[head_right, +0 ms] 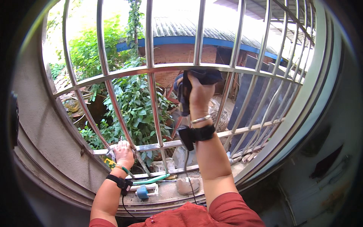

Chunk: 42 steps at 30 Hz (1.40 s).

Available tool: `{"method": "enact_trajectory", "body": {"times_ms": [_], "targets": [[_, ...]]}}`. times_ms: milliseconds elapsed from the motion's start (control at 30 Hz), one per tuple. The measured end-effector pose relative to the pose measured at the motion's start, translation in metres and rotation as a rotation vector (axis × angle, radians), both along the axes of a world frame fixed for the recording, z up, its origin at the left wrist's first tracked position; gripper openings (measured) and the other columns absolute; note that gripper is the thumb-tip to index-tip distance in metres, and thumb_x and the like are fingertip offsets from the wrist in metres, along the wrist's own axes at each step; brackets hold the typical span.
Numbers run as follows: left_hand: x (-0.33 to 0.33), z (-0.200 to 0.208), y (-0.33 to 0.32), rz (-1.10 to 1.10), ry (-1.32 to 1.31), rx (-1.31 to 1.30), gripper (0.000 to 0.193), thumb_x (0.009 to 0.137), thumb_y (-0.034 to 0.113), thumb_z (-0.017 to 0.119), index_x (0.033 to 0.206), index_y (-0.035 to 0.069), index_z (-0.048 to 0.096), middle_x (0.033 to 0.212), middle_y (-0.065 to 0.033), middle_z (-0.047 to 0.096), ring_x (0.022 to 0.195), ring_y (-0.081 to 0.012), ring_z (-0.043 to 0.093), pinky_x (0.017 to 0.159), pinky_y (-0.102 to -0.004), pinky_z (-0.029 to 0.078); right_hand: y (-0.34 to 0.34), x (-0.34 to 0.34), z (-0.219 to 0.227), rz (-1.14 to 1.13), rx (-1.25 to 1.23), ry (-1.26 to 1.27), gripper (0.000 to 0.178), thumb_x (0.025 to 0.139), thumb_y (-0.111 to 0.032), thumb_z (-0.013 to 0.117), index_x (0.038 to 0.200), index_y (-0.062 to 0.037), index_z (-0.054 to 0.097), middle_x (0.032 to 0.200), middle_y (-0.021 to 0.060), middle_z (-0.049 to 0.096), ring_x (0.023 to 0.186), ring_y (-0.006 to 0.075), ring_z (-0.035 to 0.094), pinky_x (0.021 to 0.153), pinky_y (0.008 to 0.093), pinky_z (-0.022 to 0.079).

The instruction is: The person cleans a window frame and the metal bars outside using a cloth. The person uses their hands to wipe the dust and dirt from the inner tracks of the window and then reaches out to wipe the vertical metal security bars.

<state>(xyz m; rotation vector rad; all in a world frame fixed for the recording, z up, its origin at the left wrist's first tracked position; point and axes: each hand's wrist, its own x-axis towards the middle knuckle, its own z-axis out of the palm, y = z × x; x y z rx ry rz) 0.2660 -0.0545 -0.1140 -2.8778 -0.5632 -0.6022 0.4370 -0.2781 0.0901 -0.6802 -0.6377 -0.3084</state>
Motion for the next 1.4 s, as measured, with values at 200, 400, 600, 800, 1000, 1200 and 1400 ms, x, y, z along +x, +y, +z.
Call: {"method": "enact_trajectory", "body": {"times_ms": [200, 400, 600, 800, 1000, 1200, 1400], "targets": [[0.008, -0.008, -0.002, -0.034, -0.107, 0.038, 0.020, 0.073, 0.016, 0.050, 0.092, 0.012, 0.053, 0.095, -0.0048, 0.049, 0.099, -0.0224, 0.044, 0.084, -0.0390, 0.031, -0.050, 0.043, -0.001, 0.914, -0.271, 0.067, 0.027, 0.078, -0.022, 0.056, 0.094, 0.0000, 0.058, 0.086, 0.0104, 0.063, 0.077, 0.0225, 0.062, 0.068, 0.0333, 0.052], [0.003, -0.008, -0.001, -0.012, -0.063, 0.095, 0.020, 0.074, 0.016, 0.048, 0.093, 0.010, 0.053, 0.093, -0.0051, 0.050, 0.097, -0.0222, 0.045, 0.085, -0.0389, 0.032, -0.043, 0.027, 0.002, 0.448, -0.480, -0.014, 0.023, 0.076, -0.016, 0.058, 0.090, 0.0014, 0.058, 0.073, 0.0099, 0.063, 0.063, 0.0185, 0.062, 0.059, 0.0286, 0.052], [0.005, -0.012, 0.001, 0.011, -0.079, 0.064, 0.021, 0.075, 0.015, 0.048, 0.095, 0.009, 0.053, 0.095, -0.0062, 0.050, 0.099, -0.0228, 0.045, 0.087, -0.0380, 0.031, -0.014, 0.021, -0.030, -0.297, -0.423, -0.096, 0.010, 0.070, -0.004, 0.059, 0.079, -0.0016, 0.055, 0.067, 0.0035, 0.057, 0.060, 0.0131, 0.057, 0.055, 0.0261, 0.046], [0.001, -0.004, -0.005, 0.035, -0.072, 0.128, 0.023, 0.075, 0.015, 0.048, 0.097, 0.011, 0.052, 0.099, -0.0060, 0.051, 0.101, -0.0219, 0.045, 0.087, -0.0382, 0.032, -0.022, -0.008, -0.150, -0.230, -0.543, 0.084, 0.035, 0.071, -0.005, 0.062, 0.101, -0.0059, 0.044, 0.075, 0.0048, 0.055, 0.067, 0.0156, 0.056, 0.062, 0.0283, 0.046], [0.006, -0.003, -0.006, 0.005, -0.075, 0.040, 0.020, 0.077, 0.017, 0.047, 0.096, 0.012, 0.052, 0.097, -0.0056, 0.051, 0.098, -0.0225, 0.046, 0.084, -0.0393, 0.033, -0.051, -0.019, -0.210, -0.409, -0.658, 0.028, 0.049, 0.071, -0.009, 0.069, 0.111, -0.0002, 0.042, 0.091, 0.0087, 0.059, 0.085, 0.0206, 0.058, 0.078, 0.0287, 0.043], [0.008, -0.004, -0.006, -0.007, -0.051, -0.028, 0.019, 0.075, 0.018, 0.048, 0.093, 0.012, 0.052, 0.096, -0.0058, 0.051, 0.099, -0.0225, 0.046, 0.082, -0.0383, 0.034, -0.057, -0.077, -0.144, -0.322, -0.284, 0.073, 0.042, 0.075, 0.005, 0.060, 0.114, -0.0013, 0.045, 0.104, 0.0033, 0.055, 0.096, 0.0139, 0.053, 0.088, 0.0280, 0.040], [0.008, -0.003, -0.007, -0.008, -0.080, -0.053, 0.021, 0.074, 0.017, 0.049, 0.094, 0.012, 0.052, 0.095, -0.0055, 0.051, 0.100, -0.0228, 0.044, 0.084, -0.0389, 0.032, -0.011, -0.081, -0.041, -0.324, -0.361, -0.178, 0.041, 0.075, -0.003, 0.063, 0.112, -0.0003, 0.045, 0.100, 0.0088, 0.058, 0.088, 0.0165, 0.056, 0.080, 0.0268, 0.044]]}}
